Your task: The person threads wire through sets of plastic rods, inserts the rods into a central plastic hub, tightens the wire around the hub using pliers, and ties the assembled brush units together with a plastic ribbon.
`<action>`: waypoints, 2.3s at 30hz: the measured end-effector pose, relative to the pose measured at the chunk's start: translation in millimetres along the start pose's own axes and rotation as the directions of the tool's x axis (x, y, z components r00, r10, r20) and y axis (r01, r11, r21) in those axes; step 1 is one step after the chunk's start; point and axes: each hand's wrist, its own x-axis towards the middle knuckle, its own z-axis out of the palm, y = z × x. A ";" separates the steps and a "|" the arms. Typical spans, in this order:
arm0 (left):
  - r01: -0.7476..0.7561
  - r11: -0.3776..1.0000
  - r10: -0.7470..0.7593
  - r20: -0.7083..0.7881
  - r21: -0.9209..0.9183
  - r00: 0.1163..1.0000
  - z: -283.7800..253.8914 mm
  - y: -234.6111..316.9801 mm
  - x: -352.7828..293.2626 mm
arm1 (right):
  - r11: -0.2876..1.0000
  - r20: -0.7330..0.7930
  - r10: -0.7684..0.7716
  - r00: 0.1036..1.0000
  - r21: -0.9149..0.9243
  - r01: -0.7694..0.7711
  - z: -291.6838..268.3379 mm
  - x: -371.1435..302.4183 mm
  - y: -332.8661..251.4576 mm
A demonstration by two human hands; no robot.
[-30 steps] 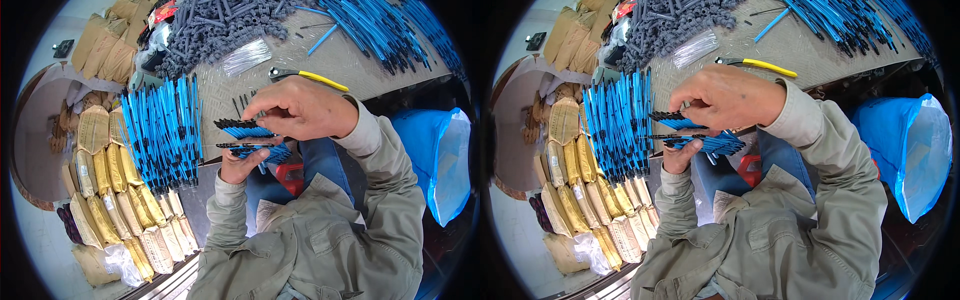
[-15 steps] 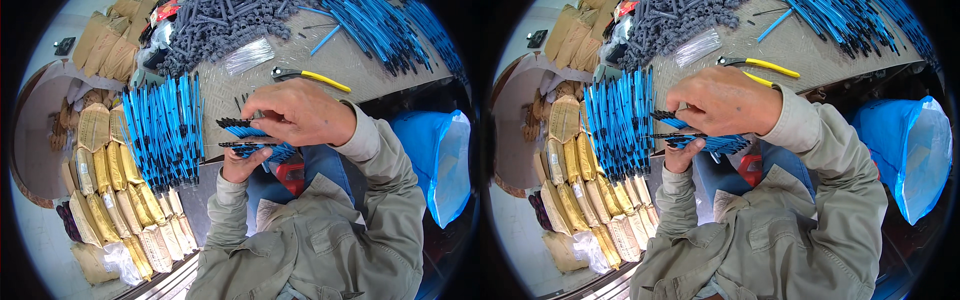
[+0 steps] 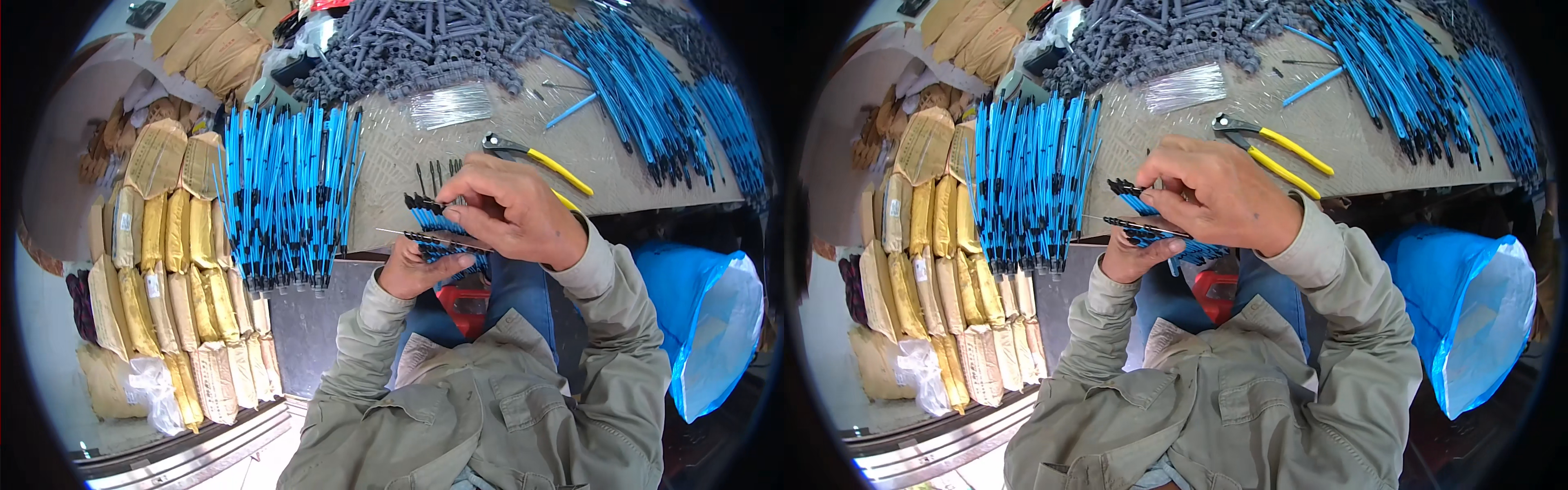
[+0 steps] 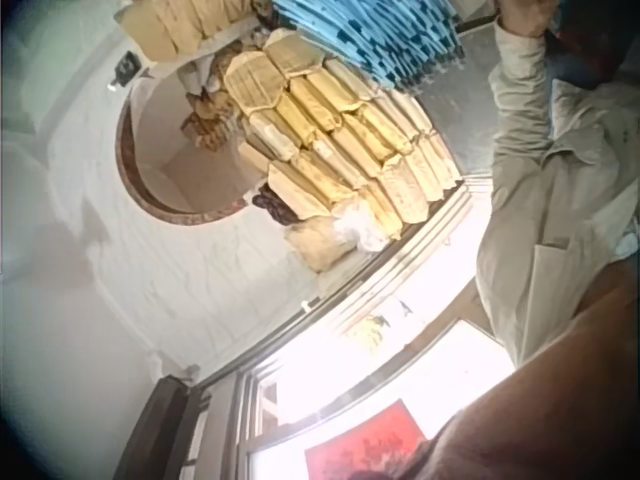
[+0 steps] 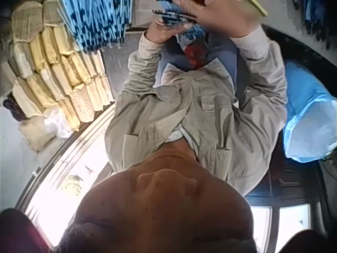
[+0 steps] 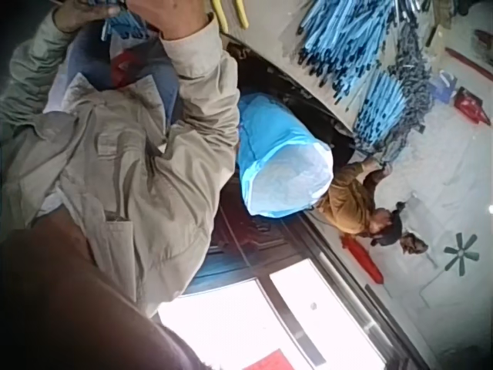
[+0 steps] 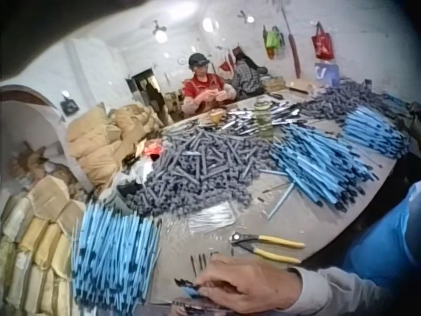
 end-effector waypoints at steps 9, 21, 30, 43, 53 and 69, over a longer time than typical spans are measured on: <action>-0.017 0.999 0.019 0.044 -0.027 0.999 3.0 3.0 1.8 | 0.993 0.014 -0.046 0.999 -0.104 0.047 -2.5 4.8 -1.6; -0.038 0.999 0.039 0.059 -0.023 0.997 -2.2 -12.4 -5.0 | 0.994 -0.065 -0.041 0.997 -0.102 0.034 10.8 3.9 -7.1; -0.015 0.999 0.015 -0.010 0.043 1.000 1.8 -9.9 -5.0 | 0.996 0.052 0.027 0.998 -0.085 -0.023 4.1 13.1 -9.1; -0.052 0.990 0.045 0.051 0.131 0.998 -4.1 -9.9 -5.1 | 0.979 0.088 -0.016 0.996 -0.200 0.033 7.1 18.2 -9.2; -0.121 0.984 0.108 0.099 0.130 0.989 -6.9 -8.4 -4.2 | 0.983 0.100 -0.047 0.994 -0.170 0.064 8.1 21.2 -8.5; -0.072 0.997 0.073 0.151 -0.010 0.986 -2.1 -10.5 3.3 | 0.950 0.028 0.116 0.993 -0.296 -0.103 -21.4 -22.1 -18.4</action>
